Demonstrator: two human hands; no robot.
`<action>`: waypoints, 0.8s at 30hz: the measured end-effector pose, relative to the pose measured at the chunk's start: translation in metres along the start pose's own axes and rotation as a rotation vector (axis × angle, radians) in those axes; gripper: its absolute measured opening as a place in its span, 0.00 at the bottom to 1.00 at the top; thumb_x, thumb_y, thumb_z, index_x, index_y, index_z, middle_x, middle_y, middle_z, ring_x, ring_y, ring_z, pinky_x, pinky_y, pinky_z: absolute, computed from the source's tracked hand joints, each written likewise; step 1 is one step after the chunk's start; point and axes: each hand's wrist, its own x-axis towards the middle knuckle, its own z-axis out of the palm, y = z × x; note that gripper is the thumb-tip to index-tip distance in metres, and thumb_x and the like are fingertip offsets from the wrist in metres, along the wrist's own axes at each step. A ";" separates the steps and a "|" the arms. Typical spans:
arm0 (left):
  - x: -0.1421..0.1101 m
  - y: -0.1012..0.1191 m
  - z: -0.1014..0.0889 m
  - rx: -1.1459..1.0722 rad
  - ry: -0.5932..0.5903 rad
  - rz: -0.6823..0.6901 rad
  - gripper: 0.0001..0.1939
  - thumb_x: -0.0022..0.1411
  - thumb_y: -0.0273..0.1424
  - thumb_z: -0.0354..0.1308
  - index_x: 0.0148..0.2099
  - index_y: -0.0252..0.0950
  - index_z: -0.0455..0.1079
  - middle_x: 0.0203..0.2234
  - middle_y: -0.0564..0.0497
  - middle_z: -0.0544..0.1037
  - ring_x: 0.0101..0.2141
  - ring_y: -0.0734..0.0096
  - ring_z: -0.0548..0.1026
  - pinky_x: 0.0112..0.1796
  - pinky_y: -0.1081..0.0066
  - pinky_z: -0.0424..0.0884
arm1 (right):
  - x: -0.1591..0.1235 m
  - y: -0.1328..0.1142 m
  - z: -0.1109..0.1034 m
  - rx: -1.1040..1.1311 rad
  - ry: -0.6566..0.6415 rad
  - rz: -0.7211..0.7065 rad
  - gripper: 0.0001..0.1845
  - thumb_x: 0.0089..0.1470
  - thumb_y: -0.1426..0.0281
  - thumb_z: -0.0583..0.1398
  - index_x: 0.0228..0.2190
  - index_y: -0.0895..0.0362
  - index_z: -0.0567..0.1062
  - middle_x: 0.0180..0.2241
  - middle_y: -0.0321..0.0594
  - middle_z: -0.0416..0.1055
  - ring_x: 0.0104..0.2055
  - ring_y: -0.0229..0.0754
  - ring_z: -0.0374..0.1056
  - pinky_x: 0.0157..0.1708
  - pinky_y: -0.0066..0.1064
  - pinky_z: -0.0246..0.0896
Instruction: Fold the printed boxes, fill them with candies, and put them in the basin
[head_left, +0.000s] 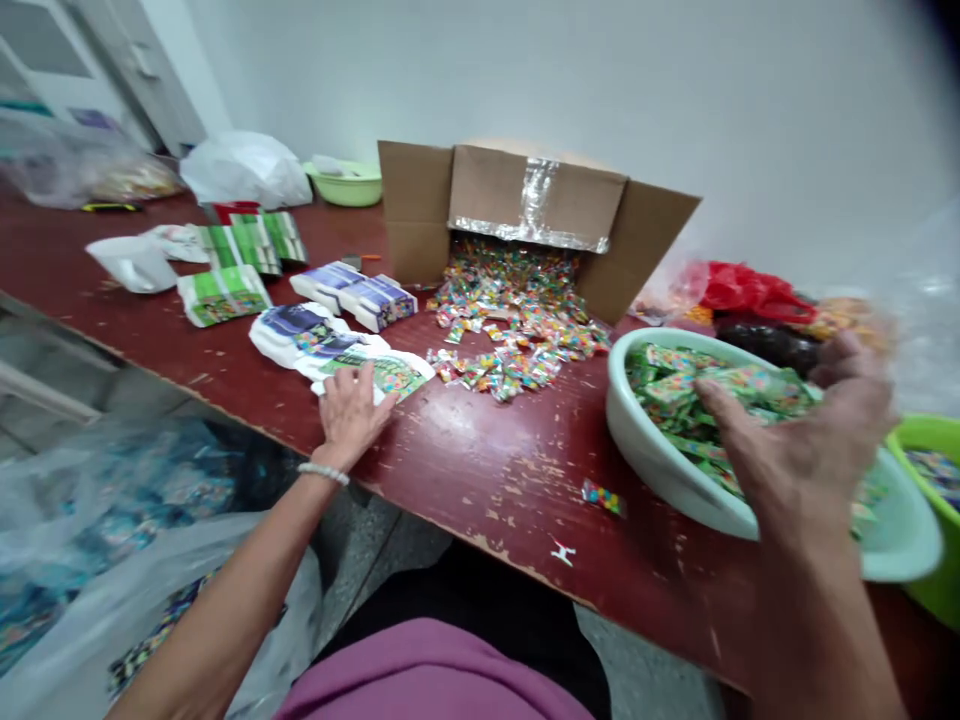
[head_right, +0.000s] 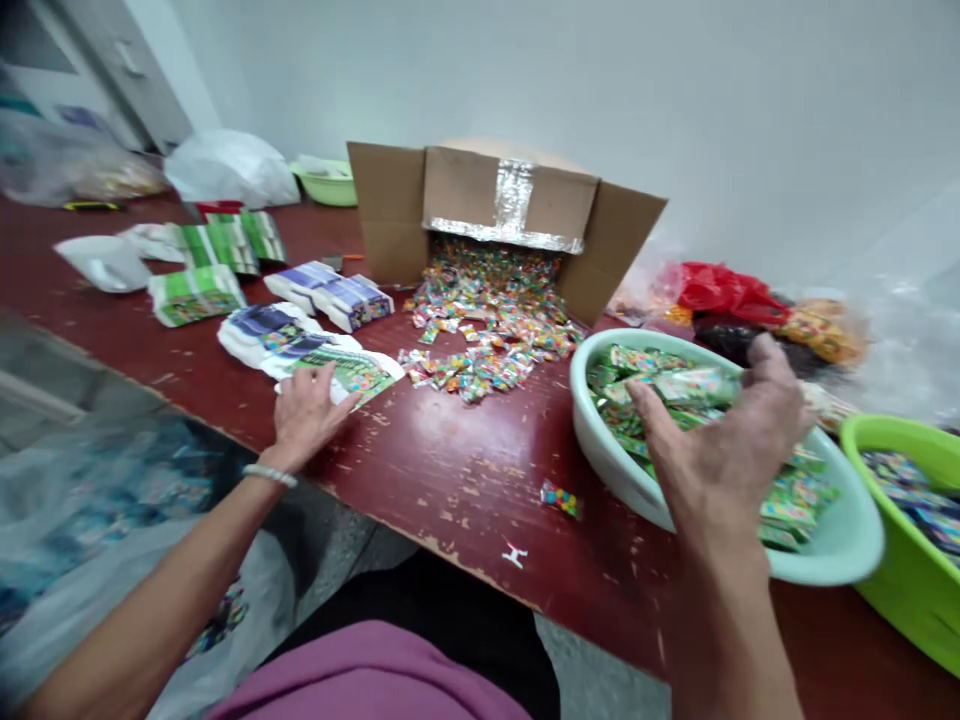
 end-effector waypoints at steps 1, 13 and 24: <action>0.004 -0.002 0.003 0.056 -0.025 0.011 0.29 0.65 0.44 0.55 0.61 0.30 0.66 0.54 0.27 0.68 0.53 0.34 0.65 0.48 0.48 0.64 | -0.010 -0.011 0.003 0.057 -0.004 0.006 0.47 0.51 0.49 0.66 0.64 0.56 0.59 0.57 0.63 0.65 0.57 0.72 0.63 0.55 0.64 0.56; 0.014 0.002 0.006 -0.091 -0.082 -0.013 0.18 0.64 0.39 0.57 0.51 0.34 0.69 0.51 0.32 0.70 0.55 0.37 0.63 0.50 0.51 0.60 | -0.109 -0.129 0.032 0.709 -0.578 0.078 0.22 0.59 0.65 0.62 0.55 0.50 0.69 0.58 0.51 0.65 0.59 0.56 0.63 0.58 0.55 0.60; -0.107 0.037 -0.043 -1.391 -0.769 -0.246 0.17 0.53 0.39 0.69 0.40 0.36 0.71 0.31 0.51 0.78 0.30 0.70 0.75 0.31 0.74 0.66 | -0.127 -0.160 0.051 1.299 -0.950 0.726 0.18 0.59 0.56 0.61 0.43 0.56 0.74 0.38 0.42 0.75 0.37 0.41 0.71 0.39 0.33 0.68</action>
